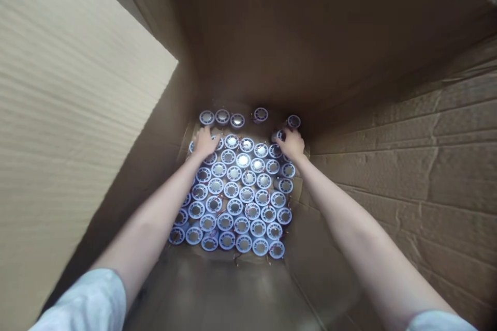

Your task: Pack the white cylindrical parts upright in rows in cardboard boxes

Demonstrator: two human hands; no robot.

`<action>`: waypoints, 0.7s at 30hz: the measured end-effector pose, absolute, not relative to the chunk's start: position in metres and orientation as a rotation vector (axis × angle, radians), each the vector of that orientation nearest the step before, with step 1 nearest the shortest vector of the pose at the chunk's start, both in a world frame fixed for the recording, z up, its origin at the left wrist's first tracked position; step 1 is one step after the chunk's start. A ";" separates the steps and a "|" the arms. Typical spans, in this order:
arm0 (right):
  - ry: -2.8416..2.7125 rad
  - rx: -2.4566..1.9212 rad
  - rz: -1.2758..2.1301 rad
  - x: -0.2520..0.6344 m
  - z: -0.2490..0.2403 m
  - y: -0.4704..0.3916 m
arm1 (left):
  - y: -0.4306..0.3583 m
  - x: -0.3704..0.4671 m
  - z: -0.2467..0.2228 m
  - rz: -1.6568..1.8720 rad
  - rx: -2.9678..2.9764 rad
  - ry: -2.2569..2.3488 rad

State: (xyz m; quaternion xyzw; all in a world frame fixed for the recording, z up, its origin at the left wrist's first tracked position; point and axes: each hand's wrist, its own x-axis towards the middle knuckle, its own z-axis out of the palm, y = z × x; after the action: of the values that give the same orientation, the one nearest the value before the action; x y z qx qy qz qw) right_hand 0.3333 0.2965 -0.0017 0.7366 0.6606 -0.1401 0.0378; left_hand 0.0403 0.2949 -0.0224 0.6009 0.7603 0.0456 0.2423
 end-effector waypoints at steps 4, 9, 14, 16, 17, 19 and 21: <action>1.993 2.031 -0.460 0.333 -0.005 0.306 | 0.323 0.040 -0.021 0.428 1.422 2.377; 2.045 2.131 -0.394 0.307 0.006 0.330 | 0.356 0.021 -0.029 0.202 1.704 2.006; 2.251 2.014 -0.495 0.271 -0.003 0.363 | 0.340 0.014 -0.020 0.202 1.731 2.211; 2.193 1.970 -0.592 0.264 -0.011 0.371 | 0.327 0.011 -0.019 0.193 1.762 2.197; 2.161 1.965 -0.626 0.263 -0.014 0.373 | 0.322 0.008 -0.019 0.163 1.794 2.130; 2.135 1.967 -0.655 0.267 -0.017 0.372 | 0.316 0.000 -0.024 0.104 1.849 1.951; 2.170 1.960 -0.641 0.277 -0.016 0.365 | 0.315 -0.010 -0.030 0.088 1.885 1.803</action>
State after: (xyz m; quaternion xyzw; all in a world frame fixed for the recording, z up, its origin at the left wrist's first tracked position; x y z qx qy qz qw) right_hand 0.2772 0.3653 -0.0157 0.6528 0.7230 -0.2136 0.0740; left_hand -0.0101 0.3146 -0.0296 0.6969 0.6665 0.0327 0.2627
